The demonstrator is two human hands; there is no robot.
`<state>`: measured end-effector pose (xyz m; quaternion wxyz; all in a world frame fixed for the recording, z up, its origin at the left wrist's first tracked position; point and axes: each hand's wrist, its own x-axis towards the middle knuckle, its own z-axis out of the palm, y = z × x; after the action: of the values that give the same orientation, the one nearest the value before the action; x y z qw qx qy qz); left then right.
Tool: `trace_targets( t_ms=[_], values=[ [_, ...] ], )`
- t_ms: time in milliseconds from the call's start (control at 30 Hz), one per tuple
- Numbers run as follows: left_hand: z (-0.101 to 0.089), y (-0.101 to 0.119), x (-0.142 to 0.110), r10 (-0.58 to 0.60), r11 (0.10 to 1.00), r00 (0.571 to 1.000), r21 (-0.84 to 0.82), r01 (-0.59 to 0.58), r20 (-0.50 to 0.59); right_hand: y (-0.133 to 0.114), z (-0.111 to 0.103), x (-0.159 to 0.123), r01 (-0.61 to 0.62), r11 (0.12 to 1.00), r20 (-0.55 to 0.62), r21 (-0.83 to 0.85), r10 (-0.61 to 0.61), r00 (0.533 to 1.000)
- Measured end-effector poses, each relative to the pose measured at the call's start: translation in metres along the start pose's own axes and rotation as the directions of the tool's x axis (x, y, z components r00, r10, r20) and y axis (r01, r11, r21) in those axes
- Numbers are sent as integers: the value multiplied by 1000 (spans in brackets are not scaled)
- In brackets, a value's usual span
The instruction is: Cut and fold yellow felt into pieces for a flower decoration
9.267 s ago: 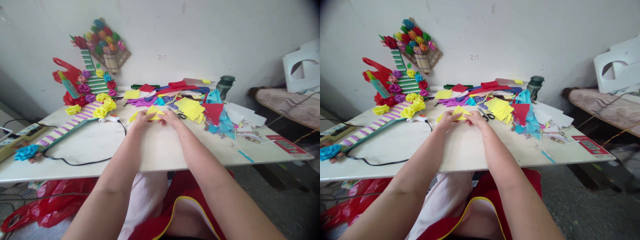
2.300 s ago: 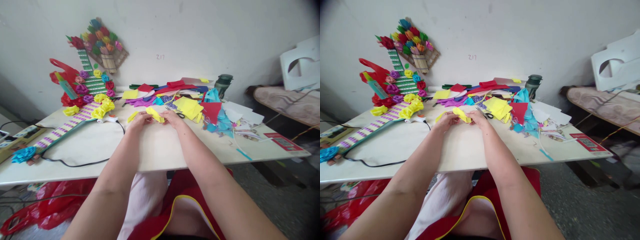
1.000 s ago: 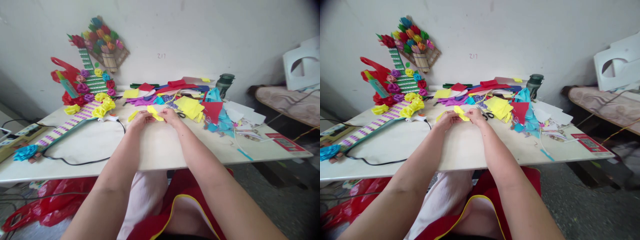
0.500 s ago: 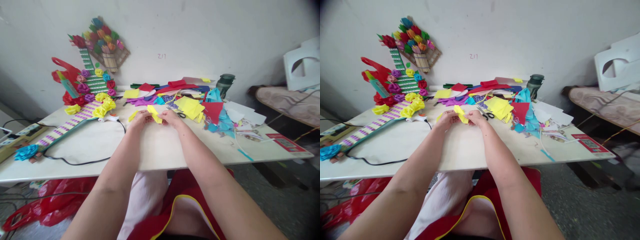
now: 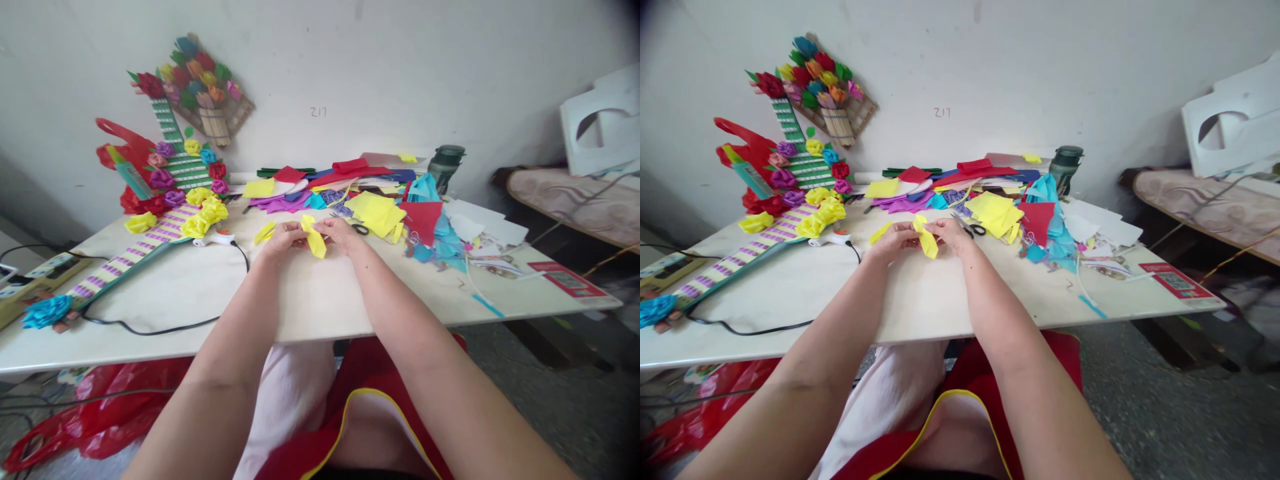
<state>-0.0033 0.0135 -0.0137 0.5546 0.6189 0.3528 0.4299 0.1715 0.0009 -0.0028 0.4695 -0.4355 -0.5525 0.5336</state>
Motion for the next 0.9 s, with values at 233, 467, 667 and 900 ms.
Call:
trace_targets(
  t_ms=[233, 467, 667, 900],
  values=[
    [0, -1, 2, -8, 1000, 1000, 18, 9, -4, 1, 3, 1, 29, 999, -84, -46, -33, 996],
    [-2, -4, 3, -9, 998, 1000, 56, 8, 22, 3, 2, 1, 80, 996, -59, -46, -83, 995],
    [2, -3, 2, -28, 994, 999, 104, 25, 31, 4, 2, 3, 102, 994, -95, -41, -106, 990],
    [3, 1, 0, -21, 999, 1000, 38, 22, -16, 5, 1, 3, 105, 994, -113, -32, -108, 988]
  ],
)
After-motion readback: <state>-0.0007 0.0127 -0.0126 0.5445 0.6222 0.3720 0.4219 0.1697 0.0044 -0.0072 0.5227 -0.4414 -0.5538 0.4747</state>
